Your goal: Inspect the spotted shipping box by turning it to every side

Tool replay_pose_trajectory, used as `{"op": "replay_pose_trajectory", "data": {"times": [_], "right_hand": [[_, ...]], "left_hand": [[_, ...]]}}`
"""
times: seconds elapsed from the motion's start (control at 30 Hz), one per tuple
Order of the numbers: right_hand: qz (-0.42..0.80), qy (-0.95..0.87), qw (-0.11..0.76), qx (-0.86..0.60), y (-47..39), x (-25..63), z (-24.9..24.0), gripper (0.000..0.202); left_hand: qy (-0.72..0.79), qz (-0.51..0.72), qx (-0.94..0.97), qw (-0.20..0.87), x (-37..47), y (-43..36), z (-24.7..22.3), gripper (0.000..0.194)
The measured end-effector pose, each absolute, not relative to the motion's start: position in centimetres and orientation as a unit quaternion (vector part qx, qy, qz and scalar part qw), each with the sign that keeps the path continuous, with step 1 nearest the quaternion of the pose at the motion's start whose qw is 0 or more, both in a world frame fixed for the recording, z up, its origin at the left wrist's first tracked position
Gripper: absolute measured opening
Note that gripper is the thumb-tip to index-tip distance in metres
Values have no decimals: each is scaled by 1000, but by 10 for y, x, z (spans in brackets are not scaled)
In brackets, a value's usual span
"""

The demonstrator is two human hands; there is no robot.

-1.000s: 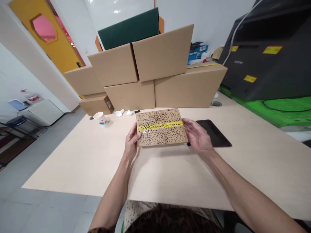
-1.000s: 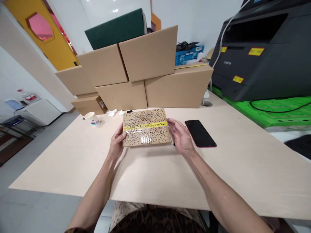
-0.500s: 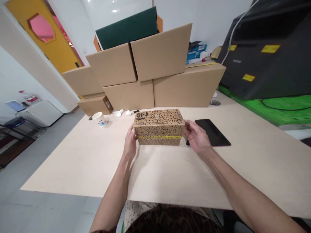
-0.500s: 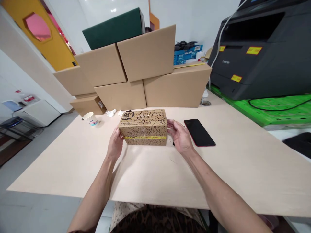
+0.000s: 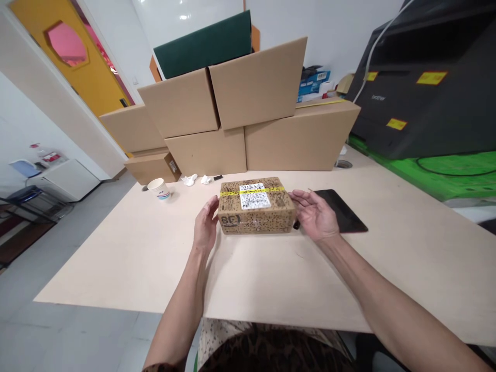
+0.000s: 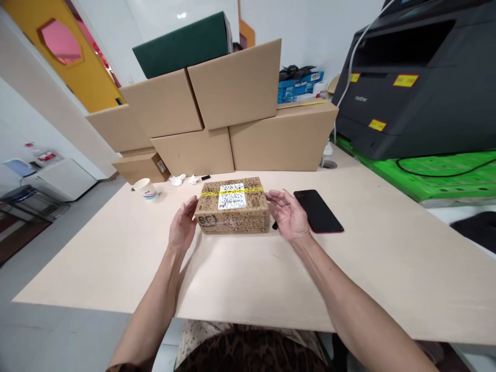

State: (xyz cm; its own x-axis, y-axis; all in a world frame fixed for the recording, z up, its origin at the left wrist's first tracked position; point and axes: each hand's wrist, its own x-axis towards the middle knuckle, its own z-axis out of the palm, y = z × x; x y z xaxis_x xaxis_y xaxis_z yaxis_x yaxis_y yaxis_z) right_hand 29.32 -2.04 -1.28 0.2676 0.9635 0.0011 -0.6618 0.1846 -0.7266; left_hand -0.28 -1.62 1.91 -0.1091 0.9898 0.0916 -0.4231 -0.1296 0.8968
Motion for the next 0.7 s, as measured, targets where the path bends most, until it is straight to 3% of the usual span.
{"op": "replay_pose_trajectory", "data": {"times": [0.27, 0.5, 0.7], "right_hand": [[527, -298, 701, -376, -27, 279, -12, 28], [514, -286, 748, -309, -29, 285, 3, 22], [525, -253, 747, -321, -23, 292, -3, 24]], "left_hand": [[467, 559, 383, 568, 3, -18, 13, 48], [347, 612, 427, 567, 1, -19, 23, 56], [372, 591, 420, 579, 3, -21, 22, 39]]}}
